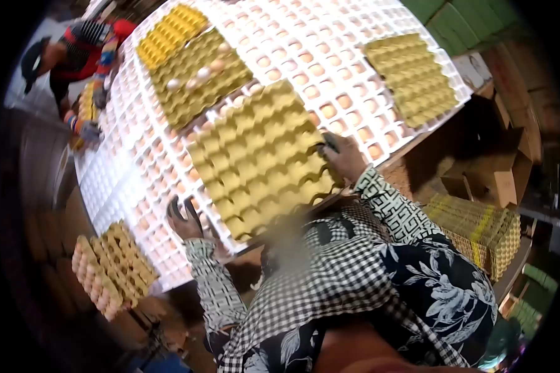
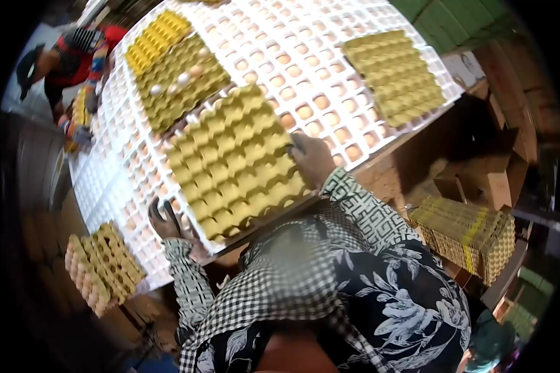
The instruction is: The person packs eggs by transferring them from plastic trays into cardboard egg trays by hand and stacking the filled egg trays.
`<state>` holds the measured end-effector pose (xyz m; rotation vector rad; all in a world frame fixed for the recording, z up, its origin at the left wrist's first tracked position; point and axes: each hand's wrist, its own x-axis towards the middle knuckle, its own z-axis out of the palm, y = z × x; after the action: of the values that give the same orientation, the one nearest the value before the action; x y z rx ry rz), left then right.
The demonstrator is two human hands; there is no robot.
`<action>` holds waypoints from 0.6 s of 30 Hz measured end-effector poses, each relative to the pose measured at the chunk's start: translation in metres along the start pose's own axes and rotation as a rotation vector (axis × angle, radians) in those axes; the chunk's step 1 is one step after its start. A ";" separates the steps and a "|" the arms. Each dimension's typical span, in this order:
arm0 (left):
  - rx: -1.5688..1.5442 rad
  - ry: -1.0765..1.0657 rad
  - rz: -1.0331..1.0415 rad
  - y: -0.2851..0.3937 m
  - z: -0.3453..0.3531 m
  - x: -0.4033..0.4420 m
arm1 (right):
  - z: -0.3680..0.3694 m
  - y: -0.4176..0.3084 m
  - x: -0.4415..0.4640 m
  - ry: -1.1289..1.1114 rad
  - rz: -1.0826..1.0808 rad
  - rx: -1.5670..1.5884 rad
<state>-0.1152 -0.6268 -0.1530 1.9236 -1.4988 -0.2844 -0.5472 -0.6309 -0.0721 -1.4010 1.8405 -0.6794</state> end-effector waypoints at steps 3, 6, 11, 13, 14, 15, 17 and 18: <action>-0.143 -0.067 -0.054 0.001 0.030 -0.046 | -0.096 0.041 0.009 0.270 0.114 0.326; 0.367 -0.254 0.007 0.003 0.042 -0.073 | -0.183 0.131 0.030 0.758 0.119 0.333; 0.634 -0.468 -0.247 0.020 0.061 -0.094 | -0.242 0.255 0.067 0.690 0.653 -0.386; 0.614 -0.477 -0.207 0.016 0.063 -0.090 | -0.246 0.251 0.062 0.633 0.653 -0.353; 0.612 -0.488 -0.193 0.010 0.060 -0.093 | -0.246 0.231 0.052 0.574 0.605 -0.362; 0.583 -0.389 -0.140 0.002 0.064 -0.097 | -0.251 0.224 0.049 0.465 0.649 -0.342; 0.534 -0.294 0.023 -0.018 0.069 -0.095 | -0.254 0.275 0.048 0.243 0.318 -1.083; 0.480 -0.299 0.129 -0.030 0.068 -0.092 | -0.256 0.303 0.052 0.315 0.232 -0.948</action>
<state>-0.1583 -0.5643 -0.2438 2.2085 -2.0248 -0.1680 -0.9368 -0.6015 -0.1596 -1.6351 2.7079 0.1649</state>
